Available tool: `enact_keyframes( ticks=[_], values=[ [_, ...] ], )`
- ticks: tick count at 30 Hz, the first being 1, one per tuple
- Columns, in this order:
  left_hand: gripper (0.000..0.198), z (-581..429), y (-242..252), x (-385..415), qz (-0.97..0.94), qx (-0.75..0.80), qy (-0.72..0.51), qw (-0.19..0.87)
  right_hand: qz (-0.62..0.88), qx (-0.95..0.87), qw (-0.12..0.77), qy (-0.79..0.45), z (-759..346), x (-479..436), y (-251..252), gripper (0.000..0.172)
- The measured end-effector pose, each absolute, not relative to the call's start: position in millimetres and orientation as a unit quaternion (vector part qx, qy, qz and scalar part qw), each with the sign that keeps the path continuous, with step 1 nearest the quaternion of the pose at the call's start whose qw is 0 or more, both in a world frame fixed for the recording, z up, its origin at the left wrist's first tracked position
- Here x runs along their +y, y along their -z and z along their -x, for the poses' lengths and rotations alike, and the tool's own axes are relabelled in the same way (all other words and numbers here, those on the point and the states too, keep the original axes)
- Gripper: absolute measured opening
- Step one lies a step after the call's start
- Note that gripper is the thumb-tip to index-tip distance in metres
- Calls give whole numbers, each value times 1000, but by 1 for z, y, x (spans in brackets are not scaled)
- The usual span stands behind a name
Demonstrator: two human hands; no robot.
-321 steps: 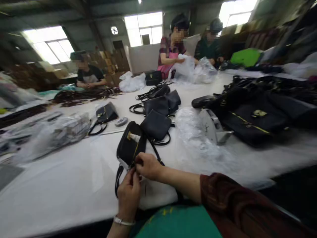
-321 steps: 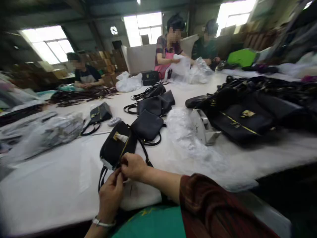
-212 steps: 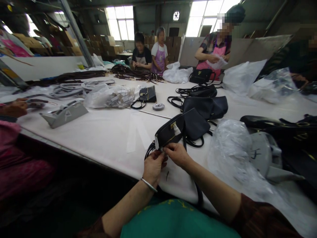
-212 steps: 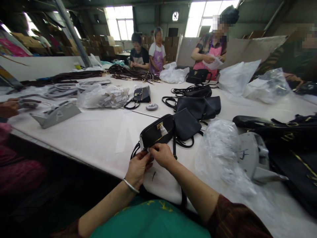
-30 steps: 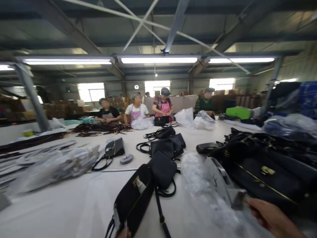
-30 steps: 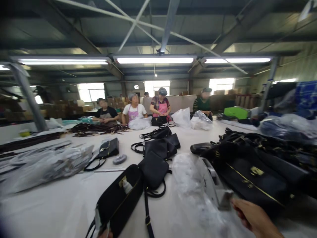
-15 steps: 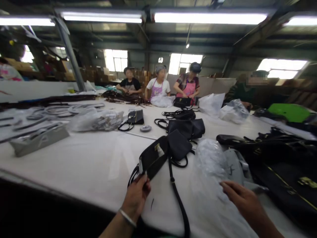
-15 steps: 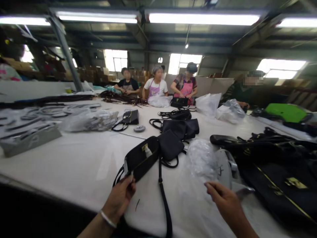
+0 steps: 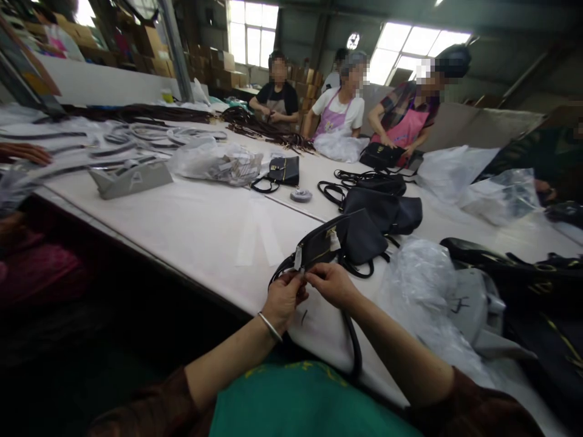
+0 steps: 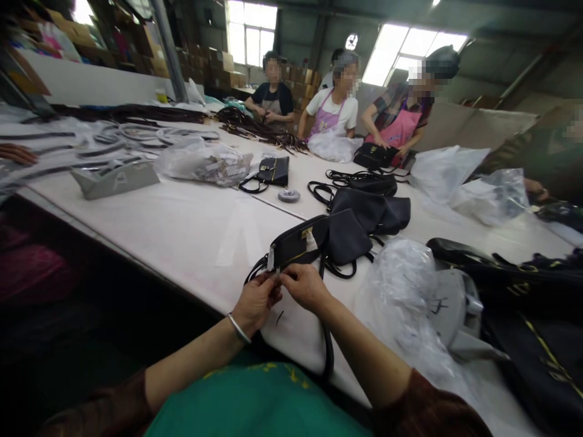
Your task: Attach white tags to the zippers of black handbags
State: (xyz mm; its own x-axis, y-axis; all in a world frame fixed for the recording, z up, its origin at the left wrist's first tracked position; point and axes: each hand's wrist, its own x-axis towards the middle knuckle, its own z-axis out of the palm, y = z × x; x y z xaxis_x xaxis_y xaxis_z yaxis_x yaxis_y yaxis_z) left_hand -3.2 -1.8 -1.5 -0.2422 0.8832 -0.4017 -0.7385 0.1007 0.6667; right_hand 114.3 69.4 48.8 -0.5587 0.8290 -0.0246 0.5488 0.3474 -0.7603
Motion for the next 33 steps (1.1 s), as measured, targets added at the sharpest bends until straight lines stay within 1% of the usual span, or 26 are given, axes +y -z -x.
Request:
enact_keyframes(
  ticks=[5, 13, 22, 30, 33],
  values=[
    [42, 2, 5, -1, -103, 437, -664, 599, 448, -819, 138, -330, -107, 76, -53, 19],
    [41, -1, 8, -2, -112, 442, -670, 585, 457, -826, 106, -313, -104, 81, -56, 18],
    [30, -3, 8, -3, -122, 472, -664, 567, 487, -828, 43, -273, -96, 86, -62, 18],
    [31, -3, 5, -4, -133, 491, -661, 551, 528, -817, 20, -229, -86, 82, -68, 17],
    [32, -3, 3, -5, -129, 491, -659, 554, 518, -818, 42, -249, -90, 82, -65, 18]
  ],
)
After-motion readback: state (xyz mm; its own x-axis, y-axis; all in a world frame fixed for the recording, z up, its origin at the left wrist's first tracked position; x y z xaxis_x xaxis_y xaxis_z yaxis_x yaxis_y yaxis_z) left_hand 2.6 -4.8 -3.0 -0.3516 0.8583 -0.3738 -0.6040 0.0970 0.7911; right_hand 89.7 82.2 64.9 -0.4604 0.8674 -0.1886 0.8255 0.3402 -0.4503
